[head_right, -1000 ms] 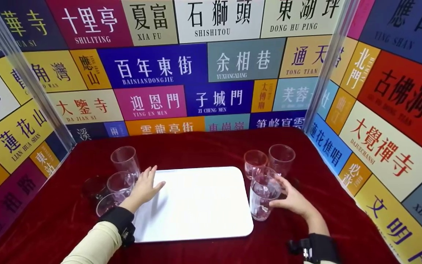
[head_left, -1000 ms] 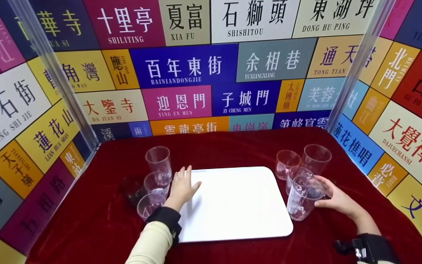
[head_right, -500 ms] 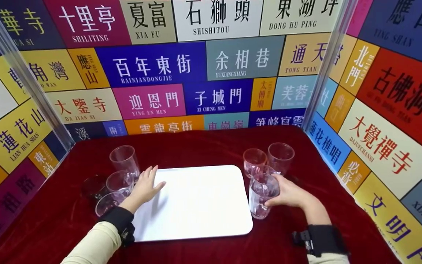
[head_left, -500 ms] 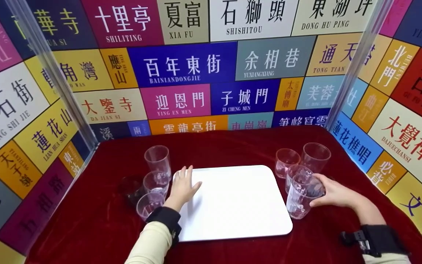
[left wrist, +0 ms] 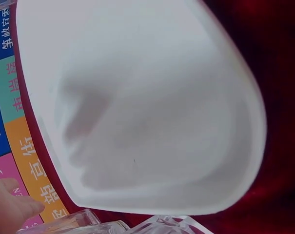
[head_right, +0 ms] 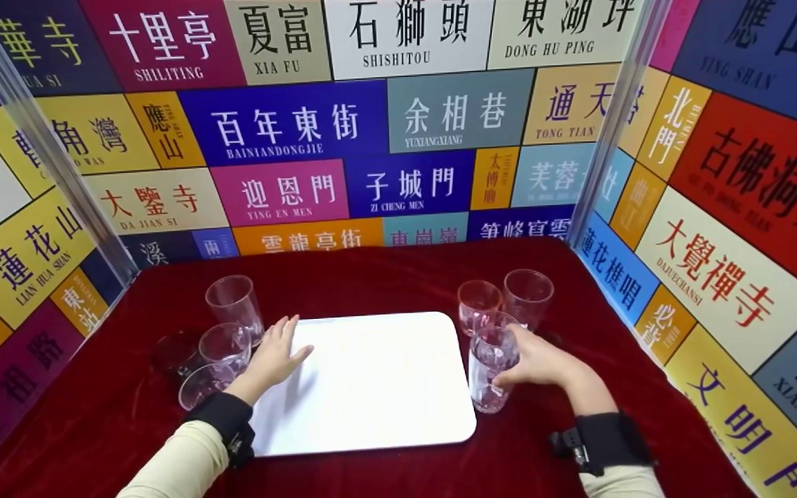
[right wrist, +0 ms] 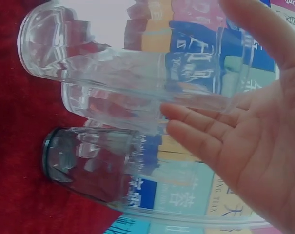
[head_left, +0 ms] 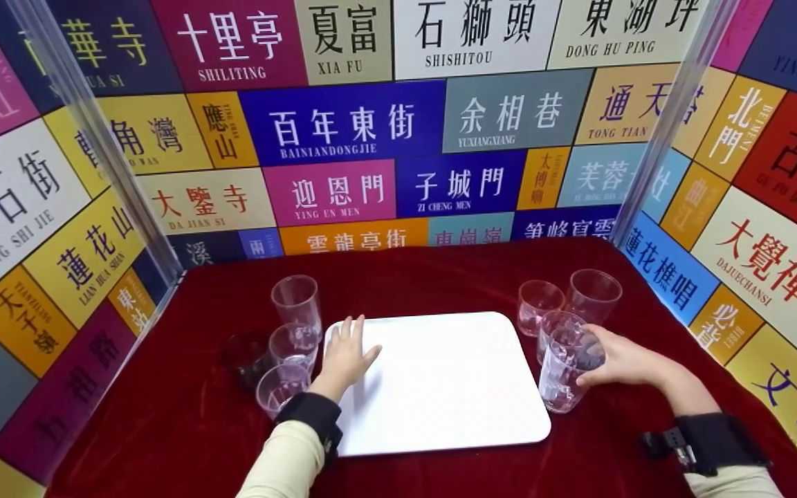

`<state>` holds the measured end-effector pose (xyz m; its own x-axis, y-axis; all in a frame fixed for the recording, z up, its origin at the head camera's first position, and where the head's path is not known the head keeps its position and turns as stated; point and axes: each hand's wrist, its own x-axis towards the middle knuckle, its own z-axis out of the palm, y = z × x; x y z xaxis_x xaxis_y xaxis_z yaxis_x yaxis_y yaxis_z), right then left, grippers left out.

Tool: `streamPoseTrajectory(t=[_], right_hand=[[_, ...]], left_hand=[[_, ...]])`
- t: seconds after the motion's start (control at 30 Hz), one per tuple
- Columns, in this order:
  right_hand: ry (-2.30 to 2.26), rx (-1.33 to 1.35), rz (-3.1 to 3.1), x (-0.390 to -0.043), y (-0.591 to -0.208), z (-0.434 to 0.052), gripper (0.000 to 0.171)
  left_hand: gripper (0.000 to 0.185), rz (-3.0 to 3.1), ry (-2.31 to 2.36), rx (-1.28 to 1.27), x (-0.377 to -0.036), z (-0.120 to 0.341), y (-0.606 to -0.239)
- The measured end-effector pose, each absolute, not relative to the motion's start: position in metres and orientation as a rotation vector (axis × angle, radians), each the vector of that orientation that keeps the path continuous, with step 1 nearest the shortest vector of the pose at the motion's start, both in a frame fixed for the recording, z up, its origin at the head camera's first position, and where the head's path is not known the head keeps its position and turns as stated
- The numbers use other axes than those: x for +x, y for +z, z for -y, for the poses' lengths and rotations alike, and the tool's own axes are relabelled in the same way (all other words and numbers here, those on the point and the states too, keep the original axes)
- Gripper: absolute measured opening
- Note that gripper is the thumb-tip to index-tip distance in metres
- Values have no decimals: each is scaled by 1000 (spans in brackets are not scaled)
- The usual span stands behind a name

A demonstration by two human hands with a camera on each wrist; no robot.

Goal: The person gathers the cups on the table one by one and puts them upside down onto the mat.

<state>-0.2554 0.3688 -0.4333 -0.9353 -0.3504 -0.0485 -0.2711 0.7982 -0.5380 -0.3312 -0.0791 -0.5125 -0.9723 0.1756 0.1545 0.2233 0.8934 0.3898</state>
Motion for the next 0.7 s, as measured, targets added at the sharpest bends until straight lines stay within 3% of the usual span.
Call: streamPoseTrajectory(t=[0.3, 0.53, 0.7], right_hand=[[-1162, -451, -2764, -252, -459, -376, 95], [-1179, -346, -2849, -248, -471, -377, 86], [-1358, -467, -2749, -250, -489, -378, 80]], left_hand=[[70, 2923, -627, -325, -329, 79, -516], [69, 2893, -659, -347, -329, 83, -517], [70, 2877, -660, -355, -329, 83, -518]])
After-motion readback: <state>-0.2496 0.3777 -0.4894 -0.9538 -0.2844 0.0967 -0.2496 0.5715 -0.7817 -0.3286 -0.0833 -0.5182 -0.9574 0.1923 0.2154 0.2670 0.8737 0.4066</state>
